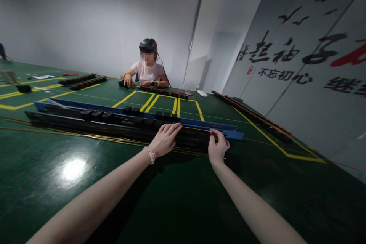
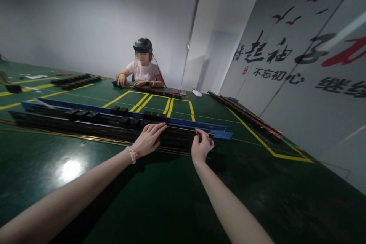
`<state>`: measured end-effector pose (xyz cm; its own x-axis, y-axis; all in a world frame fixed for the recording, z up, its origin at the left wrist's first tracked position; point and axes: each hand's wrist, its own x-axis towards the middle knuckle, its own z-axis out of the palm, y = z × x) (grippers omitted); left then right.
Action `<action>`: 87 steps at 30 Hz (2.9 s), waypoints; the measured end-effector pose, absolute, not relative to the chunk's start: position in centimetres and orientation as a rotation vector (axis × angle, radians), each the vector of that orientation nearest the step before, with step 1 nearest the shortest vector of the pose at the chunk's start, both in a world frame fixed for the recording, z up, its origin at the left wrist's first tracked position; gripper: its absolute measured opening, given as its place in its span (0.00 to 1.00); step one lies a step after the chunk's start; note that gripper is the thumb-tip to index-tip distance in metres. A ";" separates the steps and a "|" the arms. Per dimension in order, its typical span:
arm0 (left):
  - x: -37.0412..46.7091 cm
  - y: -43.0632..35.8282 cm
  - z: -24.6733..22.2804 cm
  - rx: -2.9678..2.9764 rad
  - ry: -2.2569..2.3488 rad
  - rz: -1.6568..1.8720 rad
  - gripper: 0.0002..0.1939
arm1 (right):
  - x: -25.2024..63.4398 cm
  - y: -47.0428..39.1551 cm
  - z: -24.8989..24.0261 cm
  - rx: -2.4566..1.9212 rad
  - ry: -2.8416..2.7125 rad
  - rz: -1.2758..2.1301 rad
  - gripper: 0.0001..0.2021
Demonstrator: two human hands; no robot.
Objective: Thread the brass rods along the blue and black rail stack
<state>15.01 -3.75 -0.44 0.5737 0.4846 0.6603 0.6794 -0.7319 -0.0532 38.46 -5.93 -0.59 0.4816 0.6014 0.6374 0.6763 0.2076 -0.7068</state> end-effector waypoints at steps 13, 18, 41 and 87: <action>14.8 -3.5 -0.8 -2.439 -0.966 -1.057 0.30 | 38.2 -6.1 -0.7 -1.462 -1.270 -0.004 0.17; 14.2 -3.5 -0.5 -2.377 -0.981 -1.099 0.26 | 37.9 -6.4 -0.5 -1.432 -1.359 0.022 0.17; 11.9 -3.0 -0.2 -2.322 -0.964 -1.073 0.24 | 37.1 -6.6 -0.7 -1.342 -1.576 -0.048 0.18; 7.9 -1.7 0.1 -2.276 -1.071 -1.256 0.14 | 36.1 -6.9 -1.1 -1.308 -1.896 -0.180 0.24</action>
